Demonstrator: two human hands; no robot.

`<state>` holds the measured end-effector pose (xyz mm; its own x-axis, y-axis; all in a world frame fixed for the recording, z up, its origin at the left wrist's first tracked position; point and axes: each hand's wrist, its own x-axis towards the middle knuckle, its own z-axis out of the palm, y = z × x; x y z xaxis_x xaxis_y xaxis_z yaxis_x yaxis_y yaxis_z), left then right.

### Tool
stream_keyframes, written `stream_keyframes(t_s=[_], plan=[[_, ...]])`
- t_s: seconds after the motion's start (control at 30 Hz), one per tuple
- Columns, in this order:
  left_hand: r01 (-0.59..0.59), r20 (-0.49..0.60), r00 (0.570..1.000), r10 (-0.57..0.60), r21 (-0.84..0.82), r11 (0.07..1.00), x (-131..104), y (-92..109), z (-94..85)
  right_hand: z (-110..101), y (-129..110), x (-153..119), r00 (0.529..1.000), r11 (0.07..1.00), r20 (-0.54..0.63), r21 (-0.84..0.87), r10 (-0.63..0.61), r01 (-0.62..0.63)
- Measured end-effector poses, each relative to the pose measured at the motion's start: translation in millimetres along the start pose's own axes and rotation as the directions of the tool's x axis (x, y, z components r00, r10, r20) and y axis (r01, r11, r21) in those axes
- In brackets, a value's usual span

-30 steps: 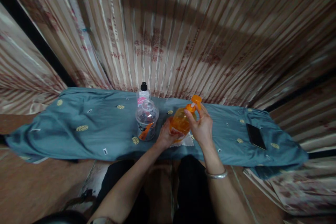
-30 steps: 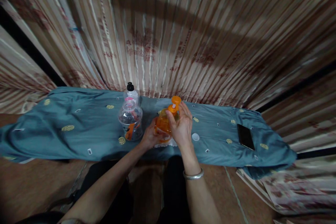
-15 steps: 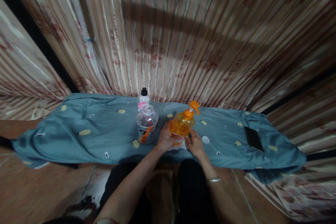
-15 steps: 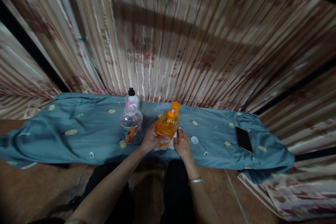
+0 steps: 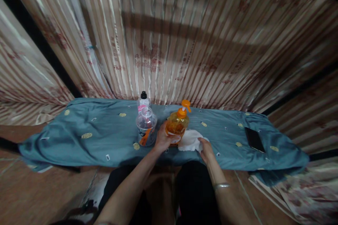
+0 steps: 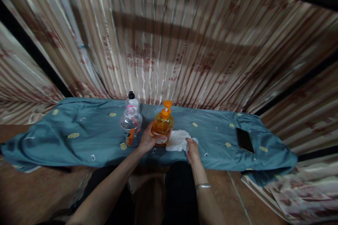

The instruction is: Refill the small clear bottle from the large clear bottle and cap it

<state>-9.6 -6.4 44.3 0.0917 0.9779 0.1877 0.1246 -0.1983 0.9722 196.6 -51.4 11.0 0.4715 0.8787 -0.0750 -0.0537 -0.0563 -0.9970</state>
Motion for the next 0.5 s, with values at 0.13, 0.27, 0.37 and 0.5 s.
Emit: stream_keyframes(t_s=[0.13, 0.27, 0.37, 0.5], plan=[[0.017, 0.01, 1.0, -0.017, -0.014, 1.0, -1, -1, 4.1, -15, -39, -3, 0.998, 0.984, -0.01, 0.167, 0.058, -0.055], [0.011, 0.036, 0.999, -0.009, -0.043, 0.999, -1, -1, 9.3, 8, -83, -25, 0.989, 0.977, 0.089, 0.19, -0.12, 0.101], [0.004, 0.075, 0.997, 0.002, -0.079, 0.997, 0, -3, 12.1, 40, -101, -37, 0.888, 0.908, 0.238, -0.049, -0.393, 0.415], [-0.004, 0.103, 0.995, 0.015, -0.11, 0.994, 3, -11, 13.4, 70, -108, -20, 0.815, 0.763, 0.312, -0.3, -0.488, 0.572]])
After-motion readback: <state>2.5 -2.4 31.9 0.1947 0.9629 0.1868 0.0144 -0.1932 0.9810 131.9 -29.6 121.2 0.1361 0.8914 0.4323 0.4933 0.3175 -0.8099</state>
